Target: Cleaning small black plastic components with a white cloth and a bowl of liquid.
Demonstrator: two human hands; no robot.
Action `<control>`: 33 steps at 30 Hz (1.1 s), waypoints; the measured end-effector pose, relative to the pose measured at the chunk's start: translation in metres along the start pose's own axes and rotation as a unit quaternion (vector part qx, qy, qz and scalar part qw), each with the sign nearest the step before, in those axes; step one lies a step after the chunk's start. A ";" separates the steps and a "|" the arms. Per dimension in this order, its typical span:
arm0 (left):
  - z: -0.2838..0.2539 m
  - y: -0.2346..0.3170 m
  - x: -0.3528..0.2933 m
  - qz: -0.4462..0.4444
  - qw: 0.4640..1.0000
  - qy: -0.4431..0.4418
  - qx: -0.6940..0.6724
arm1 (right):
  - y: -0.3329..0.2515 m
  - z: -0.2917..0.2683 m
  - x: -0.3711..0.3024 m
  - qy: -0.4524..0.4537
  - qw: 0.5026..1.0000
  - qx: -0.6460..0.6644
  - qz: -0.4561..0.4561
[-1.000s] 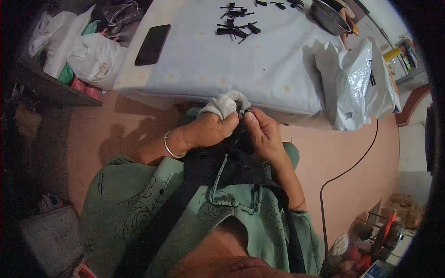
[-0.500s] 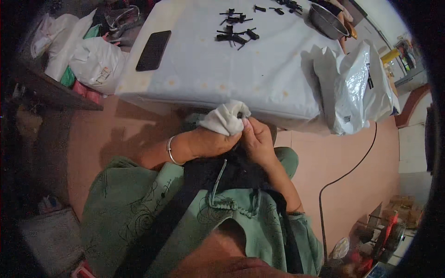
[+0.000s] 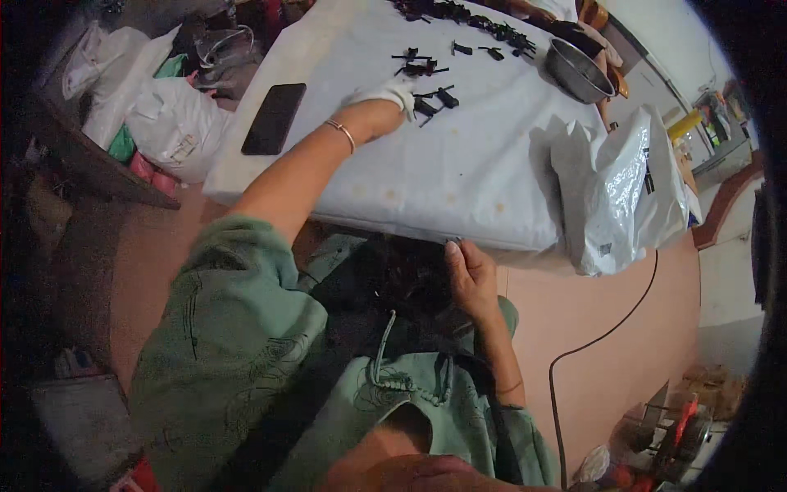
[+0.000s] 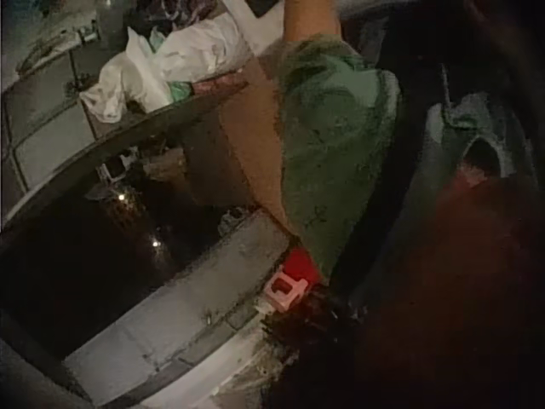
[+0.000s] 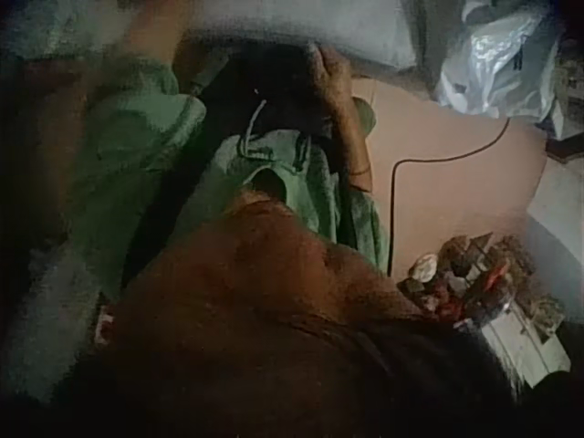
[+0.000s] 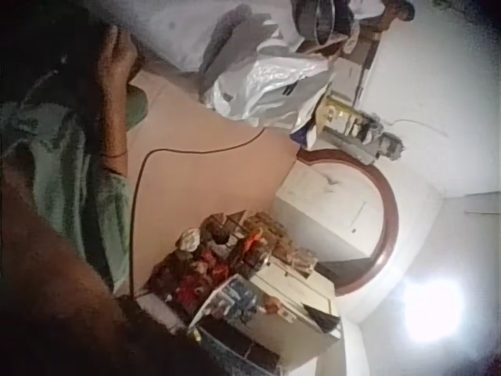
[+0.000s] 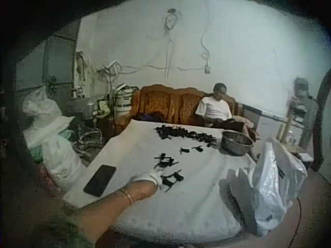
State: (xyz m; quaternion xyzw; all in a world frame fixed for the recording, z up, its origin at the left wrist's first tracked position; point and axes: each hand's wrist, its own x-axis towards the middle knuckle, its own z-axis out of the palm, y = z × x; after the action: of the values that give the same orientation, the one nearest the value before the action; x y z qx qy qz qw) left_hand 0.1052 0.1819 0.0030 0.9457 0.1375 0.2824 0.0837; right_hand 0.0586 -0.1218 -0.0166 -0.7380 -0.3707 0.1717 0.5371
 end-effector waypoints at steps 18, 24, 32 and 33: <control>-0.020 0.035 -0.081 0.035 0.943 -0.041 -0.328 | 0.003 0.004 0.040 0.097 0.971 -0.214 -0.030; -0.042 0.034 -0.095 0.015 0.987 0.025 -0.157 | -0.007 0.022 0.077 0.119 0.918 -0.354 -0.133; -0.062 0.030 -0.136 0.024 0.981 0.055 -0.182 | 0.008 0.018 0.082 0.137 0.937 -0.297 -0.125; -0.063 0.029 -0.140 0.034 0.983 0.057 -0.170 | 0.008 0.014 0.080 0.167 0.955 -0.230 -0.086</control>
State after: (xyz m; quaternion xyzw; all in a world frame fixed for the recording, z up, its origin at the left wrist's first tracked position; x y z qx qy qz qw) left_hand -0.0360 0.1164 -0.0097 0.9040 0.0596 0.3581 0.2259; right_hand 0.1056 -0.0553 -0.0176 -0.8254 -0.3671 -0.0904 0.4193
